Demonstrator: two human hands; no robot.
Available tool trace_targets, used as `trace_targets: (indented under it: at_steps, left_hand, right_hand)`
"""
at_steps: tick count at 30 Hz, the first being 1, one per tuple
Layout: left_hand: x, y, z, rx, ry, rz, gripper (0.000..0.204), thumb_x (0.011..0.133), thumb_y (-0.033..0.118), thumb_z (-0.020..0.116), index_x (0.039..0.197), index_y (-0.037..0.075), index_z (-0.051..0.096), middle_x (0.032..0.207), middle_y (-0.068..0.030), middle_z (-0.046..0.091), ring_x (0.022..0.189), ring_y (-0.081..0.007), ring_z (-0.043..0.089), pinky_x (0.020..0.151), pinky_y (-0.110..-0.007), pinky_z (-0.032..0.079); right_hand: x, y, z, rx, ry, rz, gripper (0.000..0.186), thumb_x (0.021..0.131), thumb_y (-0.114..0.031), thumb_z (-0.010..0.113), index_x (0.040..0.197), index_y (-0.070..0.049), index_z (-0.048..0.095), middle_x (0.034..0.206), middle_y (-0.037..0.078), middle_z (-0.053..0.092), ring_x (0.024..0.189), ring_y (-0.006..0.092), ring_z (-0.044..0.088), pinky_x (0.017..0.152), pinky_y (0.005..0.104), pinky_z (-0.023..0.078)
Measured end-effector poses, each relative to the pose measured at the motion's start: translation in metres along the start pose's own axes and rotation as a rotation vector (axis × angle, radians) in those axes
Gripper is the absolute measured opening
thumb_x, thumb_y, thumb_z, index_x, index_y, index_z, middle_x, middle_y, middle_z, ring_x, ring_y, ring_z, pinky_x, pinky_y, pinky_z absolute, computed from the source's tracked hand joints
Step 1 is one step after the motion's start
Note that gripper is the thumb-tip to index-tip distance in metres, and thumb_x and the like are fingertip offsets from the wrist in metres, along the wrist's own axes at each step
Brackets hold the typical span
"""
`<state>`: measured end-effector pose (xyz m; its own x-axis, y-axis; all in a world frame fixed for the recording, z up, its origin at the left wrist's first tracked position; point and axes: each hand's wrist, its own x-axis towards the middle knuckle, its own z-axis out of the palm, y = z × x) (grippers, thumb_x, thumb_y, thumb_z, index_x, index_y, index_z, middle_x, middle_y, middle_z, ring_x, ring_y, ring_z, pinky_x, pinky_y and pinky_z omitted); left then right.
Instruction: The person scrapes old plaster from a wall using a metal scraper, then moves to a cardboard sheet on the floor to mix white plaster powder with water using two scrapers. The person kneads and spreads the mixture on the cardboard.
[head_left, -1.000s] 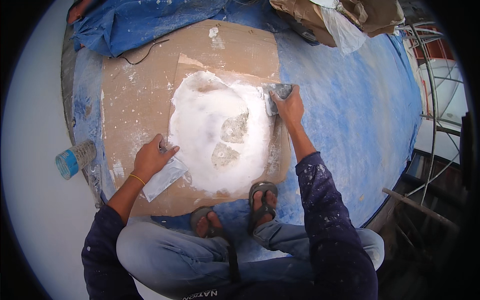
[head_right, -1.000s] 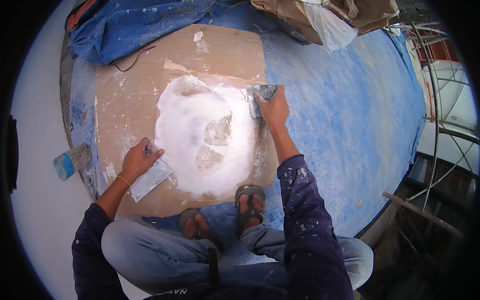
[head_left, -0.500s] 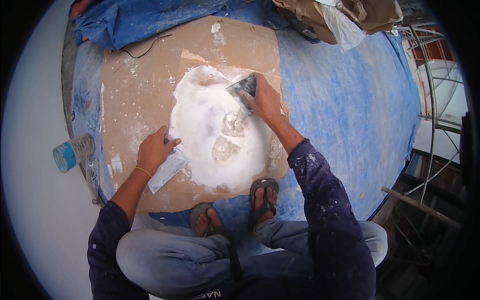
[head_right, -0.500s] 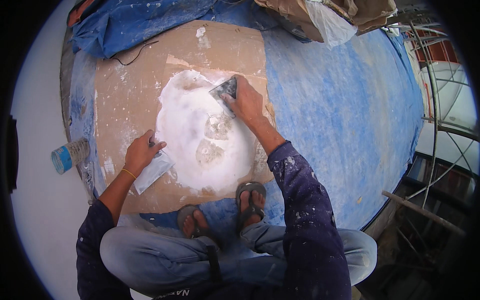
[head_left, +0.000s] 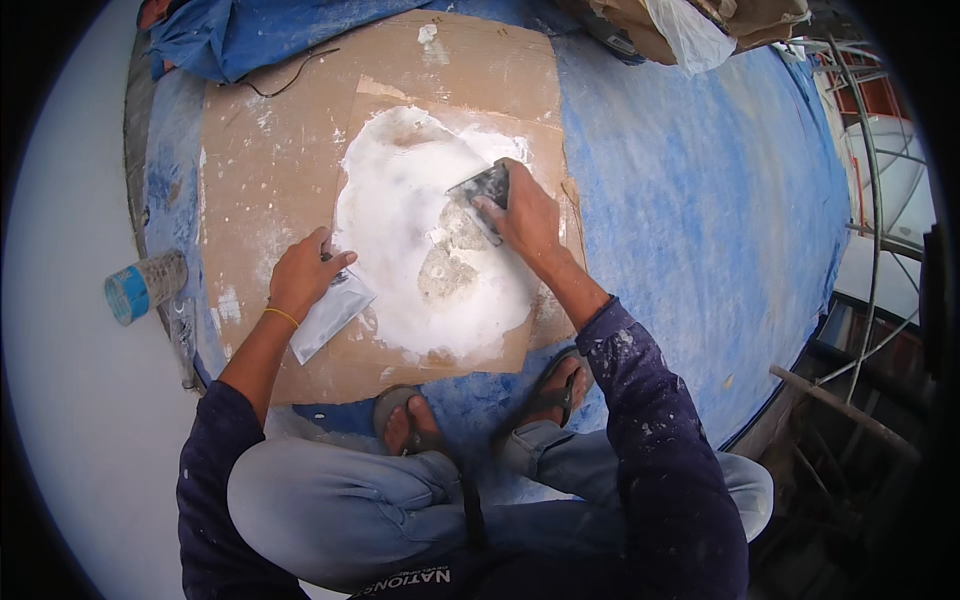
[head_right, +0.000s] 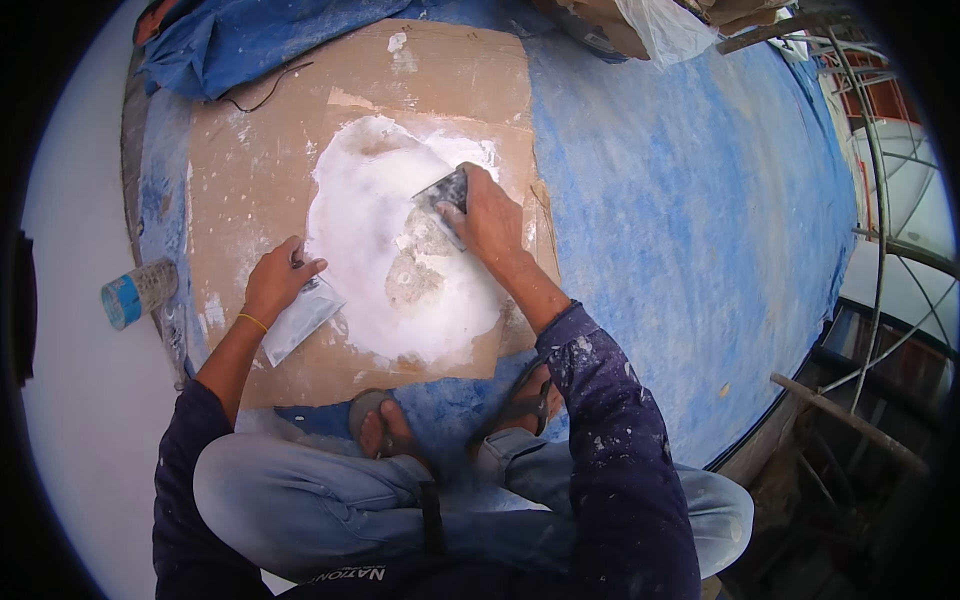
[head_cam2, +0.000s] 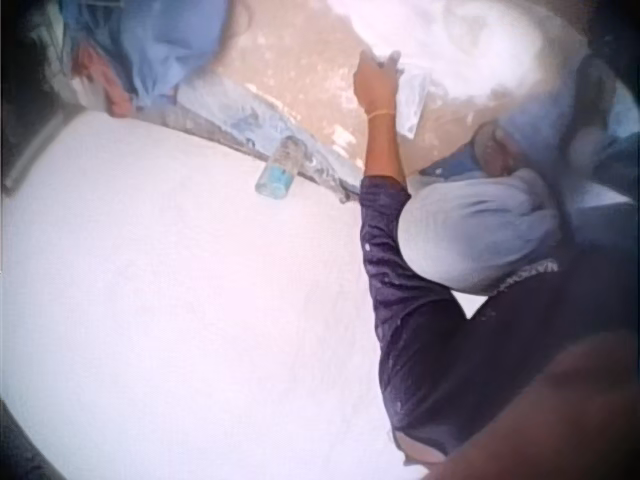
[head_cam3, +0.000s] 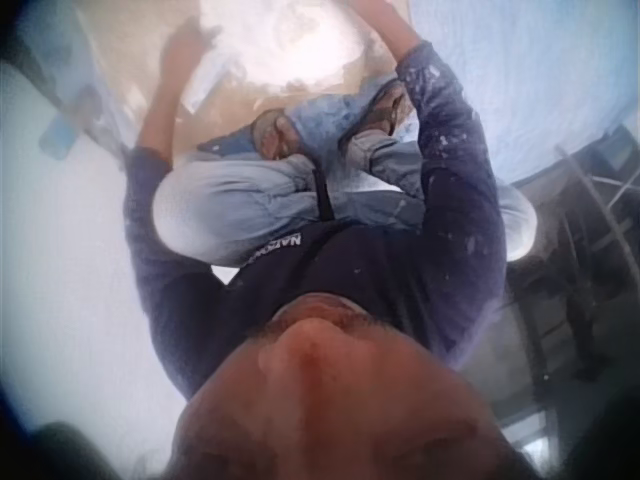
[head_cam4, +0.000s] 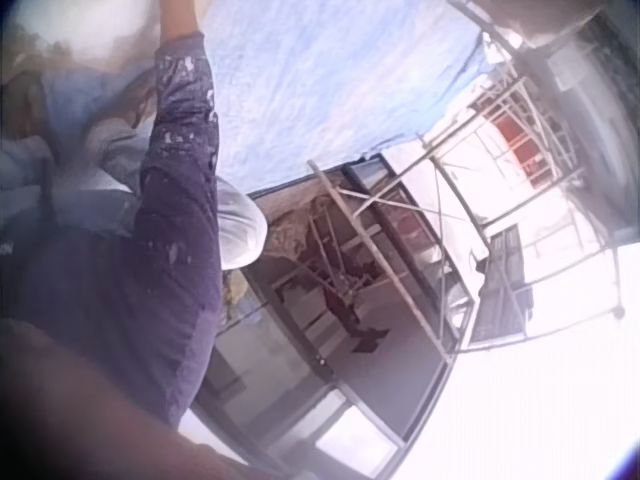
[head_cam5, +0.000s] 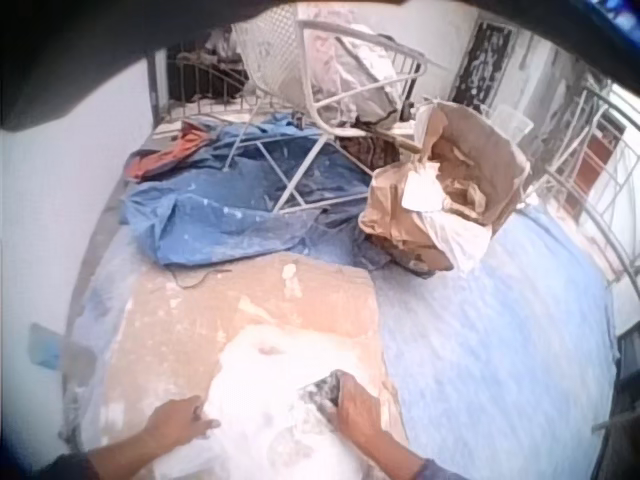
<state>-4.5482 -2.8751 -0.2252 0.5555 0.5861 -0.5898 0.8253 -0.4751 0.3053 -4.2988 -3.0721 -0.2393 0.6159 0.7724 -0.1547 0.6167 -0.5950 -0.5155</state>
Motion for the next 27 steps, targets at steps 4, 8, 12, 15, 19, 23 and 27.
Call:
trace_targets:
  at_steps: [4,8,12,15,19,23,27]
  left_hand:
    - [-0.022,-0.001,0.009,-0.003,0.06,-0.023,0.045,0.081,0.044,0.076,0.089,0.004,0.058,0.082,-0.0168,0.068,0.08,-0.0359,0.067,0.068,-0.044,0.049]
    - [-0.053,-0.01,0.005,-0.071,0.043,-0.015,0.046,0.077,0.045,0.079,0.086,0.004,0.059,0.083,-0.0168,0.068,0.08,-0.0348,0.067,0.07,-0.043,0.05]
    - [-0.094,-0.027,0.004,-0.007,-0.036,-0.024,0.045,0.074,0.044,0.081,0.082,0.004,0.061,0.082,-0.0172,0.069,0.081,-0.0344,0.068,0.072,-0.043,0.051]
    - [-0.123,-0.035,0.016,-0.019,-0.037,-0.098,0.044,0.073,0.043,0.082,0.082,0.004,0.062,0.081,-0.0173,0.069,0.08,-0.0352,0.068,0.072,-0.044,0.052]
    - [-0.142,-0.037,0.027,-0.075,0.075,-0.168,0.043,0.073,0.041,0.083,0.081,0.004,0.062,0.08,-0.017,0.069,0.08,-0.0361,0.068,0.072,-0.044,0.052]
    - [-0.15,-0.036,0.024,-0.148,0.099,-0.188,0.042,0.072,0.039,0.084,0.082,0.004,0.063,0.079,-0.0168,0.069,0.081,-0.0359,0.069,0.071,-0.045,0.052]
    - [-0.163,-0.031,0.019,-0.162,0.116,-0.212,0.042,0.071,0.038,0.085,0.082,0.004,0.064,0.079,-0.0169,0.07,0.08,-0.0357,0.069,0.071,-0.044,0.052]
  right_hand:
    - [-0.031,0.003,0.02,0.037,0.092,0.091,0.063,0.082,-0.035,0.079,0.125,0.0,0.049,0.099,0.021,0.068,0.089,0.0369,0.069,0.078,0.0444,0.053]
    - [-0.046,0.0,0.016,0.056,-0.034,-0.06,0.065,0.081,-0.038,0.079,0.127,-0.003,0.049,0.109,0.024,0.066,0.099,0.0387,0.067,0.085,0.0458,0.052]
    - [-0.011,0.018,-0.012,0.057,0.372,0.274,0.059,0.081,-0.034,0.08,0.119,-0.002,0.048,0.102,0.02,0.069,0.091,0.0397,0.069,0.076,0.0482,0.053]
    - [0.013,0.005,0.005,0.063,0.298,0.295,0.058,0.082,-0.034,0.079,0.118,-0.001,0.048,0.105,0.022,0.067,0.094,0.0413,0.067,0.078,0.049,0.052]
    - [0.025,-0.062,0.042,0.047,0.204,-0.222,0.058,0.082,-0.039,0.078,0.117,-0.002,0.049,0.105,0.024,0.067,0.094,0.0424,0.067,0.08,0.0489,0.052]
    - [0.059,-0.102,0.015,0.151,0.204,0.051,0.056,0.084,-0.036,0.077,0.118,-0.002,0.05,0.108,0.023,0.065,0.096,0.0415,0.066,0.08,0.0492,0.052]
    - [0.038,-0.139,0.028,0.031,-0.144,-0.359,0.061,0.08,-0.039,0.079,0.12,-0.004,0.049,0.11,0.021,0.065,0.099,0.0404,0.065,0.083,0.0497,0.051]
